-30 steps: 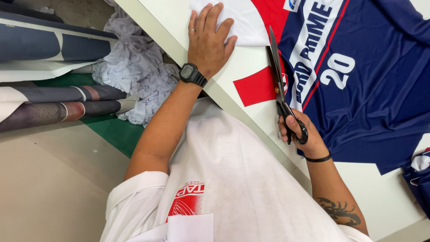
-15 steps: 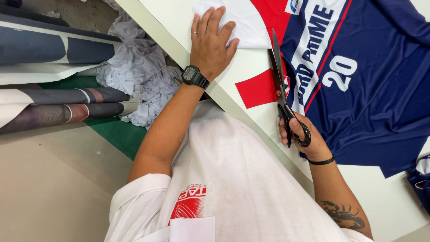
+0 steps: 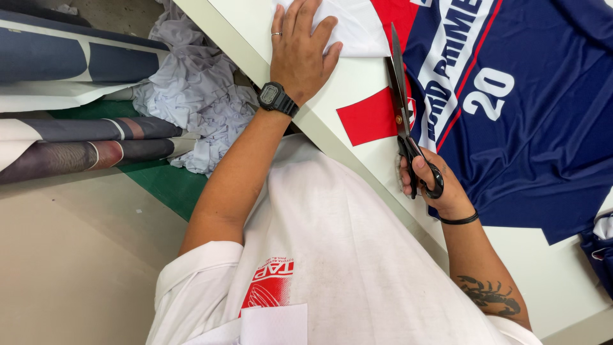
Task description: The person uses shears to cut a white fabric piece laid over a blue and red sports jersey on a white table. The person repeatedly repositions the jersey and fabric, then cuts along the edges to separate the white material from the jersey.
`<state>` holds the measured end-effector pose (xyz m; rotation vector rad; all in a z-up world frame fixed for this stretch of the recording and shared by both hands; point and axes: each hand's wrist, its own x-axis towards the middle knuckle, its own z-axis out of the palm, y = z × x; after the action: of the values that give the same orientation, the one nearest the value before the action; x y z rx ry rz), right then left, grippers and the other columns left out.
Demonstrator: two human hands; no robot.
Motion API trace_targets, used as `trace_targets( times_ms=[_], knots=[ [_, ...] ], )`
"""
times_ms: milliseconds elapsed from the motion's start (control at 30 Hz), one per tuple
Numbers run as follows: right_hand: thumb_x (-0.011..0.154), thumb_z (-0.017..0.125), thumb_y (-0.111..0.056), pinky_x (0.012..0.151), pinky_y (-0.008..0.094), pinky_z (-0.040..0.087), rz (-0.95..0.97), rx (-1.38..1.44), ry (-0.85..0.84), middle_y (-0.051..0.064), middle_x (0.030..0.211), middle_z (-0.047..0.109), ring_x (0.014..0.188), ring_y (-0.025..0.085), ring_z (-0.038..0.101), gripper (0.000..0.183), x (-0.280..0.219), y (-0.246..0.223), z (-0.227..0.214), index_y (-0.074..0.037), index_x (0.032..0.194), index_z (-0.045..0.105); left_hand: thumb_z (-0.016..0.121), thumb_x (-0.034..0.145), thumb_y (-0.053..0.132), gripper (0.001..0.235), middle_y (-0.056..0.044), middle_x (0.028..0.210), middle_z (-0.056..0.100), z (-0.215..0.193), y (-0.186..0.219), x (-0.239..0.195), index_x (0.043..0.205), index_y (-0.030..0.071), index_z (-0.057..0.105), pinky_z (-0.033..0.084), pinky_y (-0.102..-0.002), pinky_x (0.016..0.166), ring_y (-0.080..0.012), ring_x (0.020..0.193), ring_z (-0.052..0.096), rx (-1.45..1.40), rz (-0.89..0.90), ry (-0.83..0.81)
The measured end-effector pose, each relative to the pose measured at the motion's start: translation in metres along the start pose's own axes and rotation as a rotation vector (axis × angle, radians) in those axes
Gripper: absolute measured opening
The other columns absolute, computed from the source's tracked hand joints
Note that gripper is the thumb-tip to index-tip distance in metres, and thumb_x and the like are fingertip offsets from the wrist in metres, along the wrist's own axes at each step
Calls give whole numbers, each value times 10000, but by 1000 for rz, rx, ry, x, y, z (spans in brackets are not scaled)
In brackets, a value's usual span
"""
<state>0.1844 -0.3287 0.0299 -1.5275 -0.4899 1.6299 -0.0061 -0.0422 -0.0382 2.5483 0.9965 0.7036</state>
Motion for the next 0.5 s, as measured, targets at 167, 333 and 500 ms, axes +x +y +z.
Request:
trace_targets(
  times_ms=[167, 333, 500],
  knots=[
    [884, 637, -672, 499, 252, 480, -5, -40, 26, 23, 655, 549, 536, 132, 561, 629, 2, 1, -1, -47, 948, 599, 803, 951, 280, 356, -122, 1472, 461, 2, -1, -1, 1244, 135, 663, 192, -596, 1224, -324, 1428, 356, -5, 4, 6],
    [872, 642, -678, 485, 253, 472, 7, -43, 41, 23, 643, 547, 522, 133, 556, 632, 3, 2, 0, -51, 931, 595, 797, 967, 282, 355, -119, 1472, 460, 3, -2, -1, 1259, 136, 660, 187, -588, 1235, -326, 1431, 354, 3, 4, -8],
    [877, 638, -680, 486, 247, 467, -1, -48, 35, 19, 649, 548, 525, 129, 556, 627, 4, 2, 0, -57, 933, 596, 795, 960, 286, 360, -119, 1474, 460, 3, -2, -1, 1257, 134, 659, 182, -585, 1227, -330, 1425, 355, 13, 7, 3]
  ],
)
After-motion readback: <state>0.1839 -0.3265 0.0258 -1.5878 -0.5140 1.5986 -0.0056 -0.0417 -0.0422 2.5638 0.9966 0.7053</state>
